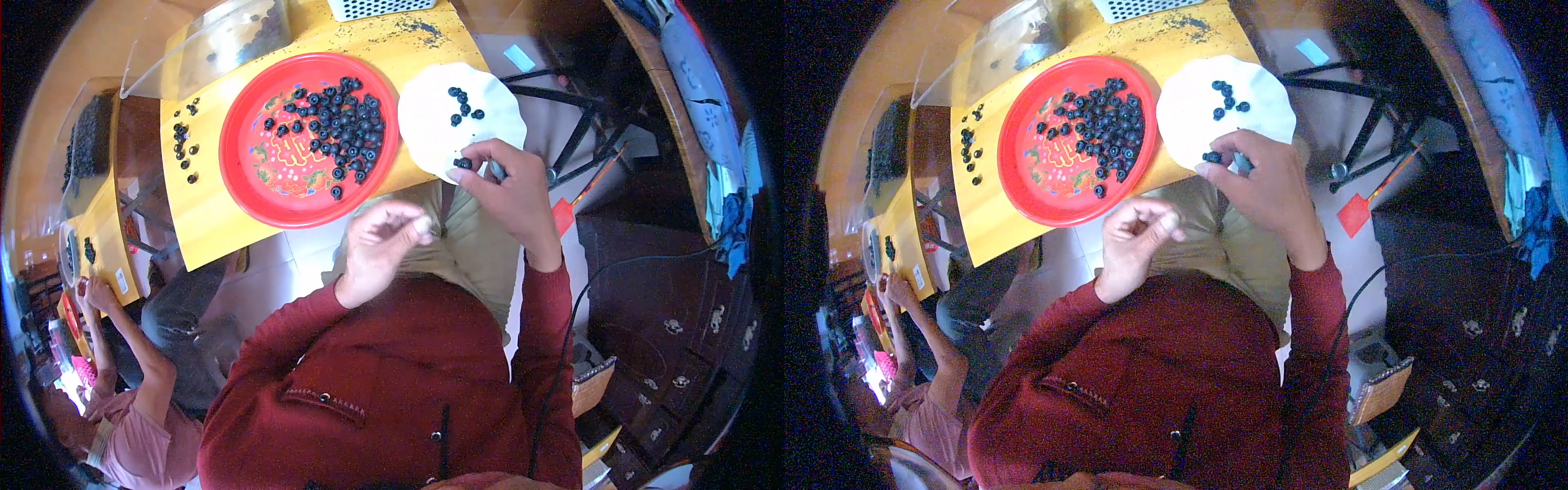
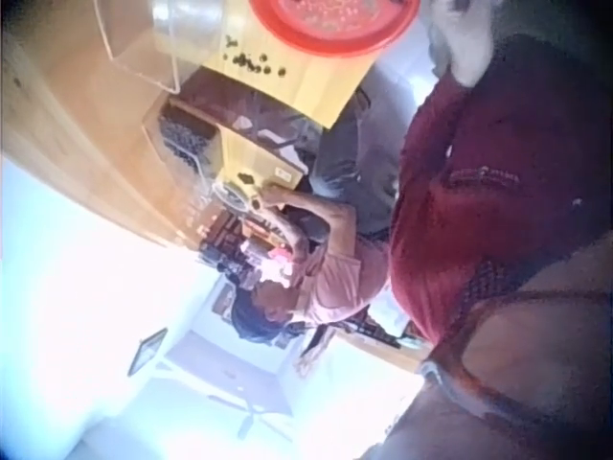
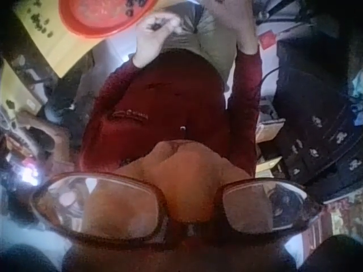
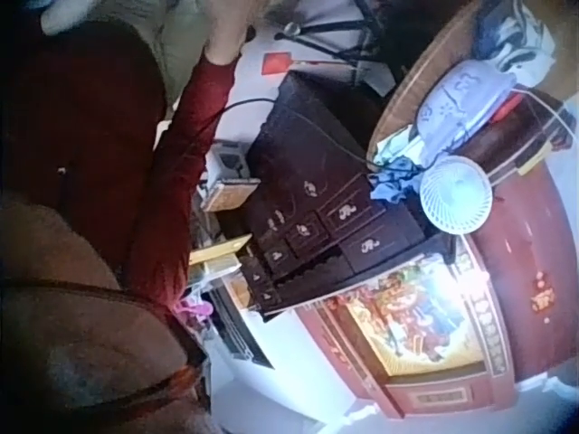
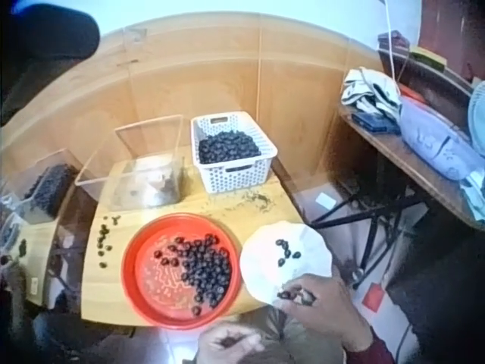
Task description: The person sorts small black objects from a red plate into a white plate, using a blue scraper and their hands to transfer the objects.
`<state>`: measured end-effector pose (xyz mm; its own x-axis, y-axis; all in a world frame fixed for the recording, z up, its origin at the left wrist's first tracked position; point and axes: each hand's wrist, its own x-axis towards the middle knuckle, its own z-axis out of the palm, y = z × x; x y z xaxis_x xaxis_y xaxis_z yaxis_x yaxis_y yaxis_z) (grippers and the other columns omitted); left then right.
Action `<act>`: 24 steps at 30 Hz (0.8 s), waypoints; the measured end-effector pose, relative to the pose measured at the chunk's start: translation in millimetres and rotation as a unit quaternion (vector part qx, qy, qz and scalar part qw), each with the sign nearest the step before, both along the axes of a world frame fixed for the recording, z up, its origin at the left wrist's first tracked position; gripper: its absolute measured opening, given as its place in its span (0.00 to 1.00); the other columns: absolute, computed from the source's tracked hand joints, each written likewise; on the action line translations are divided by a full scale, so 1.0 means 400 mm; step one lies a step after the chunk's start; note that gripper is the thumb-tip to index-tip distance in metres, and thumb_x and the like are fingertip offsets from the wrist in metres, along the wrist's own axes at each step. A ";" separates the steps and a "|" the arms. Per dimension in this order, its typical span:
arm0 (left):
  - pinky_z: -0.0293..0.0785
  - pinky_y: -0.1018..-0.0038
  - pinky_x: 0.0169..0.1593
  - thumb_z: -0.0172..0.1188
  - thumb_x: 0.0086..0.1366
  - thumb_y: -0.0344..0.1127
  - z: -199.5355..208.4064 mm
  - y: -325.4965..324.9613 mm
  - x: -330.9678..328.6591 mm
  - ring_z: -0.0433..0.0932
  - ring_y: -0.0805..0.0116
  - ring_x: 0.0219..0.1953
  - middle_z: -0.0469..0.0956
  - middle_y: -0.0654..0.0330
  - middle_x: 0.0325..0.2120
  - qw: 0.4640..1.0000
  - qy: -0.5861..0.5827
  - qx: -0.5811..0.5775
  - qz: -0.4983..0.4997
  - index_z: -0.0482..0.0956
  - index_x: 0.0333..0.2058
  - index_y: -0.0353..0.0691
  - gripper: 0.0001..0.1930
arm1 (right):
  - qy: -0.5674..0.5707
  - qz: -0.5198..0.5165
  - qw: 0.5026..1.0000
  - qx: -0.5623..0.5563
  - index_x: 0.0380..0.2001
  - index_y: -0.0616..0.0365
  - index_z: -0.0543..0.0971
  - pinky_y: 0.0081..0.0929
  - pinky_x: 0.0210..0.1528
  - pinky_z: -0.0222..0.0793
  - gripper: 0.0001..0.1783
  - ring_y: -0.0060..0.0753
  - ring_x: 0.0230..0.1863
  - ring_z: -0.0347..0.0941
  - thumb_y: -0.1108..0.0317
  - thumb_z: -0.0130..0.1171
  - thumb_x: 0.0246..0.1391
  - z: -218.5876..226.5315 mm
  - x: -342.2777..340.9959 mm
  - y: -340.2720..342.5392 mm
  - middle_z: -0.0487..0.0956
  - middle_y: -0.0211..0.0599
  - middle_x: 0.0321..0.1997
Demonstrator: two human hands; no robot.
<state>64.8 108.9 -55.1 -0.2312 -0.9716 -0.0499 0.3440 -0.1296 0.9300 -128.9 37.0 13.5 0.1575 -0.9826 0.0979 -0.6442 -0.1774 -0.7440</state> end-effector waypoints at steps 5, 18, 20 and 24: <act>0.80 0.72 0.43 0.55 0.68 0.29 0.055 -0.042 -0.014 0.80 0.70 0.39 0.78 0.55 0.40 0.986 0.155 0.058 0.017 0.75 0.45 0.34 0.09 | -0.050 0.059 0.997 0.001 0.32 0.60 0.81 0.17 0.26 0.63 0.13 0.15 0.23 0.68 0.67 0.71 0.43 0.036 0.018 0.060 0.78 0.28 0.24; 0.80 0.70 0.42 0.58 0.65 0.28 0.068 -0.069 -0.023 0.80 0.67 0.37 0.79 0.57 0.37 0.928 0.297 0.183 -0.130 0.77 0.42 0.35 0.07 | -0.135 0.106 0.985 -0.006 0.30 0.59 0.80 0.24 0.27 0.67 0.14 0.24 0.24 0.72 0.63 0.71 0.43 0.037 -0.008 0.100 0.77 0.32 0.23; 0.81 0.70 0.41 0.58 0.65 0.28 0.059 -0.071 -0.024 0.80 0.67 0.36 0.79 0.56 0.36 0.930 0.282 0.179 -0.156 0.76 0.41 0.36 0.07 | -0.139 0.108 0.984 -0.002 0.30 0.58 0.80 0.22 0.27 0.66 0.14 0.21 0.24 0.71 0.63 0.72 0.42 0.035 -0.015 0.107 0.76 0.31 0.22; 0.81 0.69 0.41 0.58 0.65 0.28 0.055 -0.070 -0.037 0.80 0.66 0.35 0.79 0.56 0.36 0.925 0.281 0.197 -0.165 0.76 0.40 0.36 0.06 | -0.151 0.095 0.984 0.008 0.31 0.59 0.81 0.21 0.27 0.65 0.14 0.19 0.24 0.70 0.64 0.72 0.43 0.027 -0.028 0.116 0.77 0.30 0.22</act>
